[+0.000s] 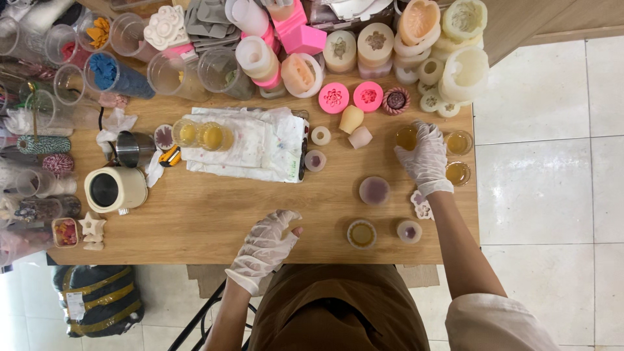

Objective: The person pours wax into cups, uses a tool to remove excess wax from floral molds, and cuts blocks of colored wax into a bowl.

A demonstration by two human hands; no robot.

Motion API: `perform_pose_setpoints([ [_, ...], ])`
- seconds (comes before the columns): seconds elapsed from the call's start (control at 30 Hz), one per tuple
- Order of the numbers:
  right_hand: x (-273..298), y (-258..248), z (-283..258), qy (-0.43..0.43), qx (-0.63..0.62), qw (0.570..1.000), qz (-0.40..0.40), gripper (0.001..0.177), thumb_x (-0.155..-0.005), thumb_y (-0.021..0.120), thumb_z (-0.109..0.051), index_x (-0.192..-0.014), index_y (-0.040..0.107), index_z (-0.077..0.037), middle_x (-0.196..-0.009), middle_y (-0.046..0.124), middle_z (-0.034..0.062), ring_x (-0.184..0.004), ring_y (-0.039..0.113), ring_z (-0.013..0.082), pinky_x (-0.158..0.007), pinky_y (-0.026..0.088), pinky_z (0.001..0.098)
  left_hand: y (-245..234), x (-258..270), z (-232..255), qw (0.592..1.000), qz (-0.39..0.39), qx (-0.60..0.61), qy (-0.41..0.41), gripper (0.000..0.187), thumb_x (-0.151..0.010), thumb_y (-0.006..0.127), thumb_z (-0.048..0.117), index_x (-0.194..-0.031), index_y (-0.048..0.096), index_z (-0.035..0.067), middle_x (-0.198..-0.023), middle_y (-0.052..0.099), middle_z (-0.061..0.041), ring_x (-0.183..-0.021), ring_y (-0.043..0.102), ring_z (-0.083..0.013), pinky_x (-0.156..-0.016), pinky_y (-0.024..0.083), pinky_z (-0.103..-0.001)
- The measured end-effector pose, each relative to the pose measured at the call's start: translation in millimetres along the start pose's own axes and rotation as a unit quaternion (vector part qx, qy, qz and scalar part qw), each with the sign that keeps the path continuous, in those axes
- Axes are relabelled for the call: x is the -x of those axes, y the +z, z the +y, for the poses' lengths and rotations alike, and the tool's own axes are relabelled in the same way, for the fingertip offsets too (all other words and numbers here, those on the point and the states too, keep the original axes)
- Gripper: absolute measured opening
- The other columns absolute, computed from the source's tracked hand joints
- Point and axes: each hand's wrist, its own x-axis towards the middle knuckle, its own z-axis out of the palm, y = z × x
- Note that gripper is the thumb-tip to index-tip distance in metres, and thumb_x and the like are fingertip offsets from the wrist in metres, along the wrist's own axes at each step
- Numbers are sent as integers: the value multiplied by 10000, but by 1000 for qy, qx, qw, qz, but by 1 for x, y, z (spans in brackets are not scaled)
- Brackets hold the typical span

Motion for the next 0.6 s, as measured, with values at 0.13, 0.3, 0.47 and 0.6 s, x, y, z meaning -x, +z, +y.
perform_pose_setpoints([
  [0.13,-2,5,3,0,-13,1000,-3,724,-741,876,-255,-1379,570,-100,-1299,588,188,-1226,542,386,-1033,424,505,0,-2,4,1000,-7,7,3,434,-936,628,415,-1285,619,156,-1293,638,-144,-1199,602,-346,-1017,475,-444],
  [0.3,-2,-9,-10,11,12,999,-40,924,-707,877,-242,-1507,459,-46,-1357,533,216,-1237,502,404,-1053,405,498,-5,1,10,1000,14,11,-8,431,-929,633,397,-1293,623,167,-1288,641,-148,-1183,616,-351,-1008,493,-441],
  [0.47,7,-19,-29,-61,13,997,47,954,-693,891,-255,-1503,451,-7,-1434,467,272,-1290,458,434,-1069,391,497,-8,-3,-1,997,51,39,46,375,-940,640,344,-1258,626,146,-1265,661,-151,-1164,617,-373,-993,486,-470],
  [0.6,26,-26,-66,-113,-55,988,88,552,-807,839,-173,-1305,639,-42,-1339,611,213,-1250,555,382,-1067,466,466,-9,-1,-15,997,63,37,23,354,-942,632,335,-1249,624,159,-1210,676,-140,-1117,640,-352,-980,499,-456],
])
